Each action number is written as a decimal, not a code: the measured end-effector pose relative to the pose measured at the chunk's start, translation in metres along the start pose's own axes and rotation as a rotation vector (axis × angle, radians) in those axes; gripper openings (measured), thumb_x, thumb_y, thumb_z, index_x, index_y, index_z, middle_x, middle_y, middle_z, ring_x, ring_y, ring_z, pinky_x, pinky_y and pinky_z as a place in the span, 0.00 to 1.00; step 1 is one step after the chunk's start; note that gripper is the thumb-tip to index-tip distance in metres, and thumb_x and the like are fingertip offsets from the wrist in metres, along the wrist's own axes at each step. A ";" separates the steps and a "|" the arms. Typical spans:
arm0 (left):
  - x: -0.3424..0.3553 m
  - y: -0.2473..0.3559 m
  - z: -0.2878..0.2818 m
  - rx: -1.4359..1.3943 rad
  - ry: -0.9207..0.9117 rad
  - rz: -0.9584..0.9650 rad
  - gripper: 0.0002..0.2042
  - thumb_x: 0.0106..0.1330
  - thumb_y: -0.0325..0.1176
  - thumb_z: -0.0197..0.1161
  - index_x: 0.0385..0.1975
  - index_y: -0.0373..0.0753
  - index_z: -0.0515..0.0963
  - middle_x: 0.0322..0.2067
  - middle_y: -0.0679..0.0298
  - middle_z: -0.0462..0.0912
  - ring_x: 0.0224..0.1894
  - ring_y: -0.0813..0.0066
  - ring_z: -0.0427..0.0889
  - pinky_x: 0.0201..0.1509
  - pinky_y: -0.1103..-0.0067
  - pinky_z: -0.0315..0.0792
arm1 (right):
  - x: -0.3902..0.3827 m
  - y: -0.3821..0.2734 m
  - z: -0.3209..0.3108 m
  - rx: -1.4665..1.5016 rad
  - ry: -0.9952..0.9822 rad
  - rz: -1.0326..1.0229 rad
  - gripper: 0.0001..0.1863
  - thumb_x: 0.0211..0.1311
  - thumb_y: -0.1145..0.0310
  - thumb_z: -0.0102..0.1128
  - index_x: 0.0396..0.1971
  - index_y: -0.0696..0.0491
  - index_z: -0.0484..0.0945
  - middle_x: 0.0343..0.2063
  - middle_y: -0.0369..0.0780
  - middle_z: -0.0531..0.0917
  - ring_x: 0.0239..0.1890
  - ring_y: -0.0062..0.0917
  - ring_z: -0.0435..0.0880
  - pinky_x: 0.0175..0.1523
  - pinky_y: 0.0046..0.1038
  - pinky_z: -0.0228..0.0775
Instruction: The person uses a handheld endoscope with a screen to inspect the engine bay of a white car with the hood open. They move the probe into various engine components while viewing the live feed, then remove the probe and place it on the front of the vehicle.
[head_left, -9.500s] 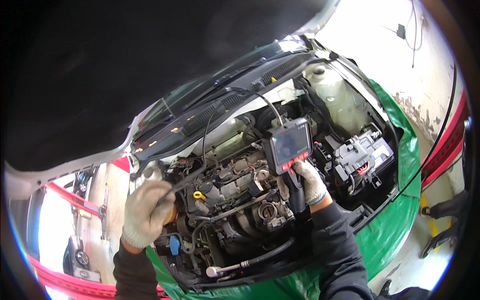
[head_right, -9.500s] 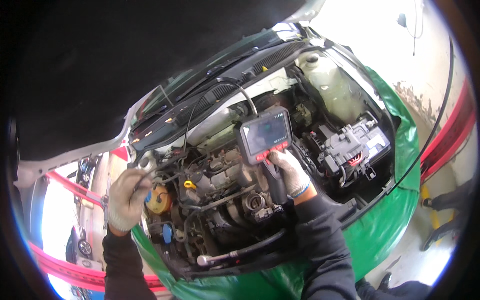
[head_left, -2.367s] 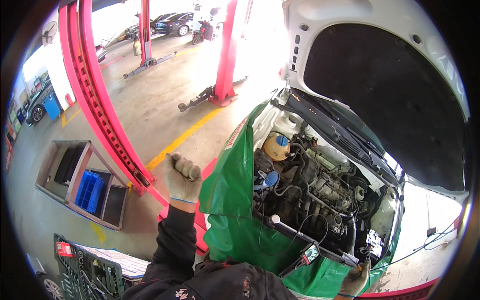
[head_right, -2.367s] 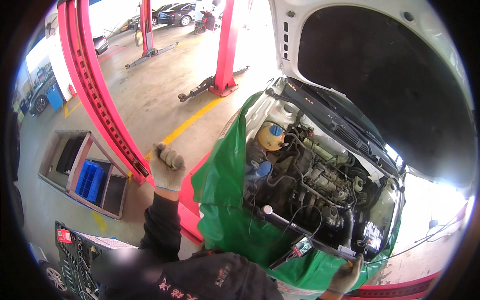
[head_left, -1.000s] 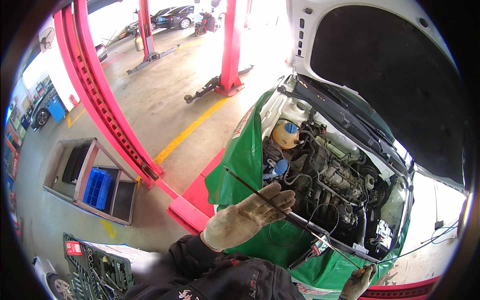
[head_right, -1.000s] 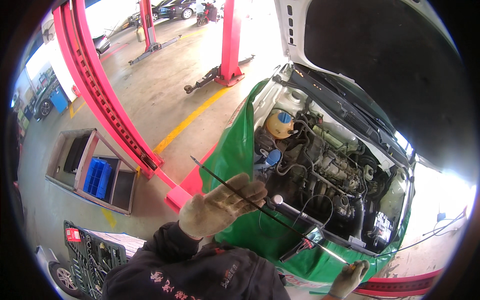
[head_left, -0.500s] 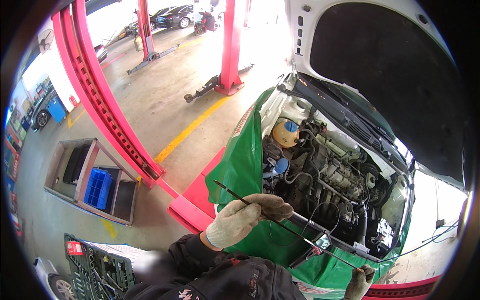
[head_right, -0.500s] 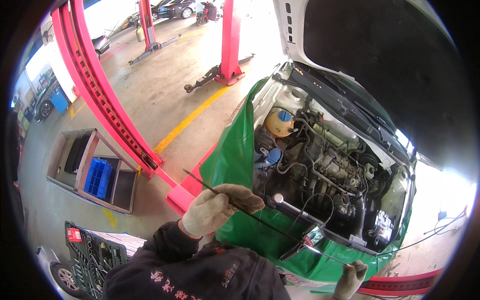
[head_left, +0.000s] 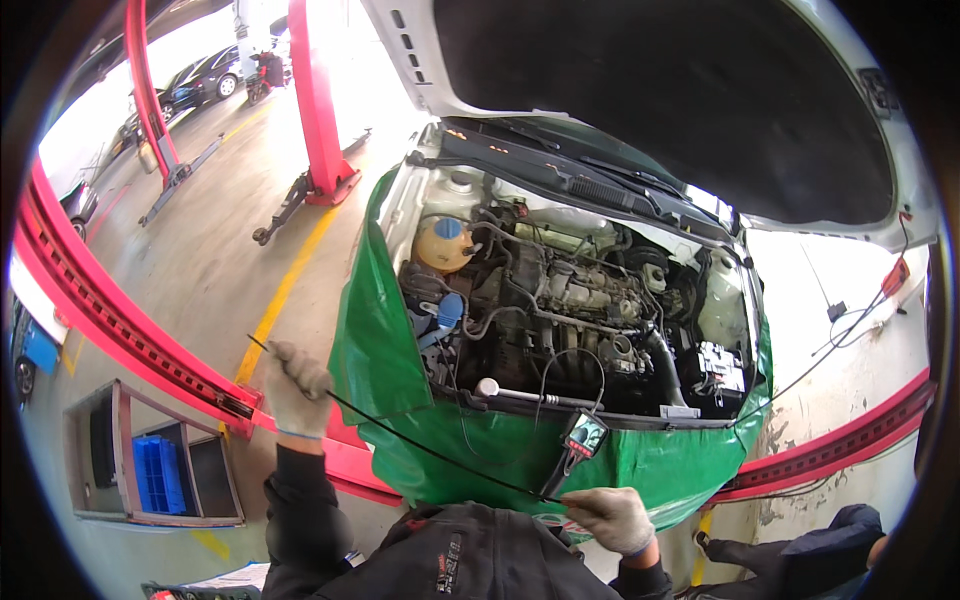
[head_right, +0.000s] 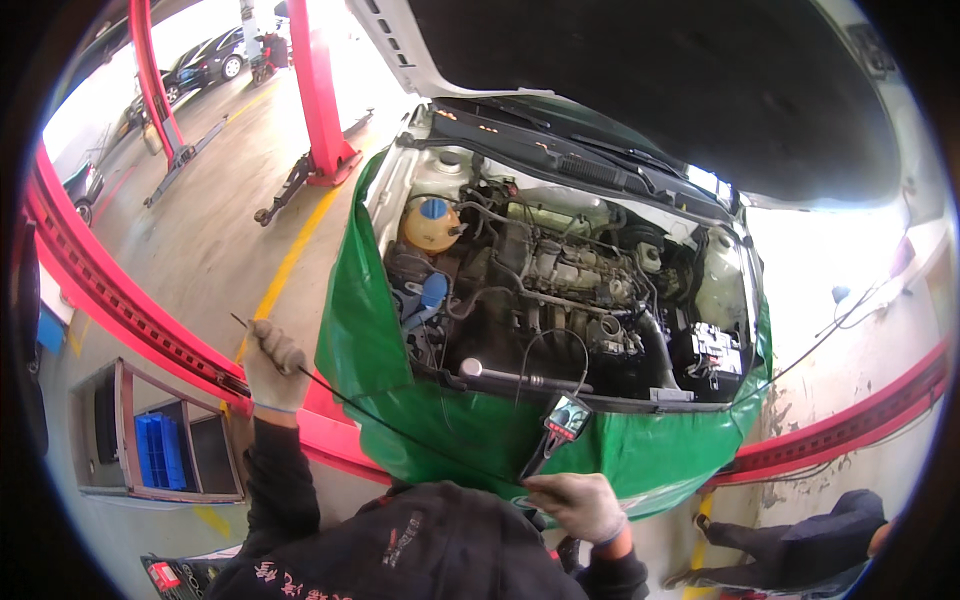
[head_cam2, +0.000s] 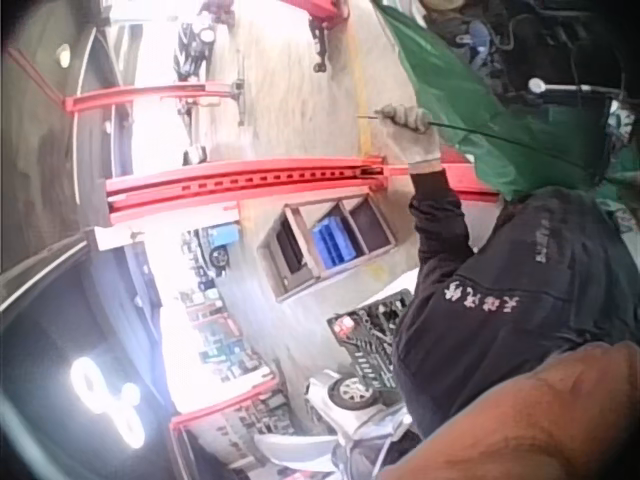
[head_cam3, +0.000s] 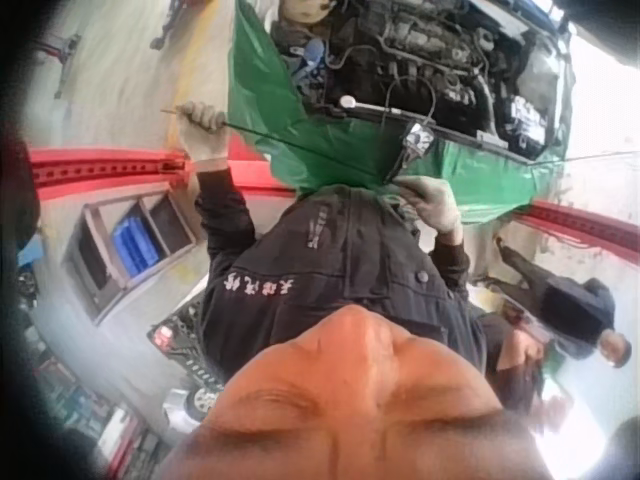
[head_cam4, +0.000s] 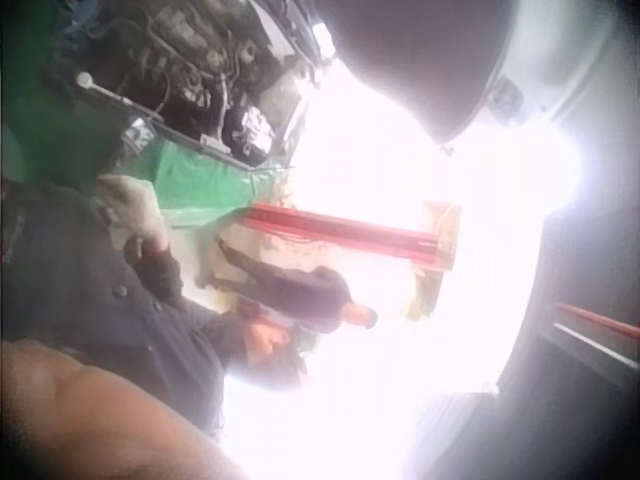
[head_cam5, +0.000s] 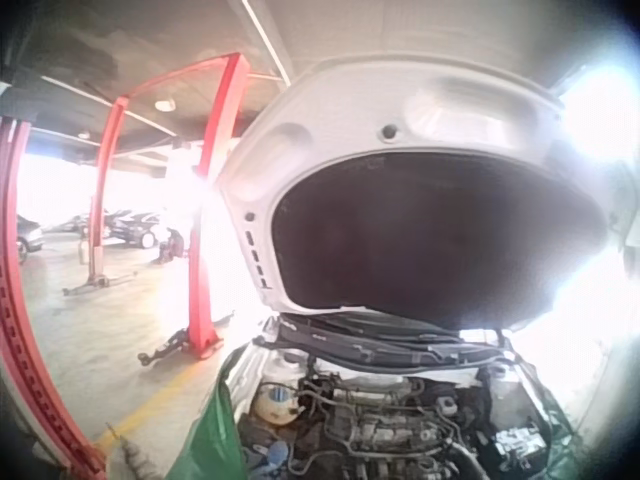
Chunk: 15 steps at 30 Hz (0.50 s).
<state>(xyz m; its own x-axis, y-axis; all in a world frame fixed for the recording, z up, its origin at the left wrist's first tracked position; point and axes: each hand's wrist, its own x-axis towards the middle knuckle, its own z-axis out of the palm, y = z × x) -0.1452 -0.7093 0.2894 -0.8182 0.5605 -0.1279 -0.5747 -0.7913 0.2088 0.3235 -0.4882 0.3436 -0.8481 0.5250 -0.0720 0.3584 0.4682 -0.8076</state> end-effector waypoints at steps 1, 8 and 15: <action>0.011 0.017 -0.012 0.023 -0.009 0.043 0.22 0.89 0.52 0.53 0.28 0.50 0.72 0.20 0.76 0.48 0.17 0.81 0.45 0.20 0.77 0.45 | 0.003 -0.006 0.002 -0.066 -0.024 -0.131 0.13 0.67 0.70 0.80 0.49 0.57 0.93 0.37 0.44 0.95 0.36 0.30 0.96 0.42 0.31 0.88; 0.048 0.092 -0.046 -0.024 -0.272 0.081 0.21 0.91 0.47 0.51 0.30 0.46 0.70 0.20 0.75 0.49 0.17 0.81 0.45 0.20 0.76 0.46 | 0.000 -0.009 -0.009 0.071 -0.022 0.003 0.12 0.67 0.71 0.79 0.48 0.57 0.93 0.38 0.44 0.96 0.39 0.32 0.98 0.46 0.29 0.90; 0.042 0.054 -0.007 -0.249 -0.339 -0.004 0.18 0.87 0.40 0.59 0.55 0.26 0.80 0.26 0.71 0.60 0.25 0.79 0.60 0.31 0.78 0.61 | 0.002 0.007 -0.011 0.195 -0.011 0.135 0.11 0.73 0.75 0.75 0.50 0.62 0.92 0.39 0.45 0.96 0.40 0.24 0.97 0.48 0.26 0.89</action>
<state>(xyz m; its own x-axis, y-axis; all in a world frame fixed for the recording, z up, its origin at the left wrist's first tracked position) -0.2112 -0.7302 0.2887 -0.7884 0.5794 0.2067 -0.5981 -0.8005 -0.0374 0.3283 -0.4762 0.3443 -0.8024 0.5649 -0.1923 0.3872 0.2477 -0.8881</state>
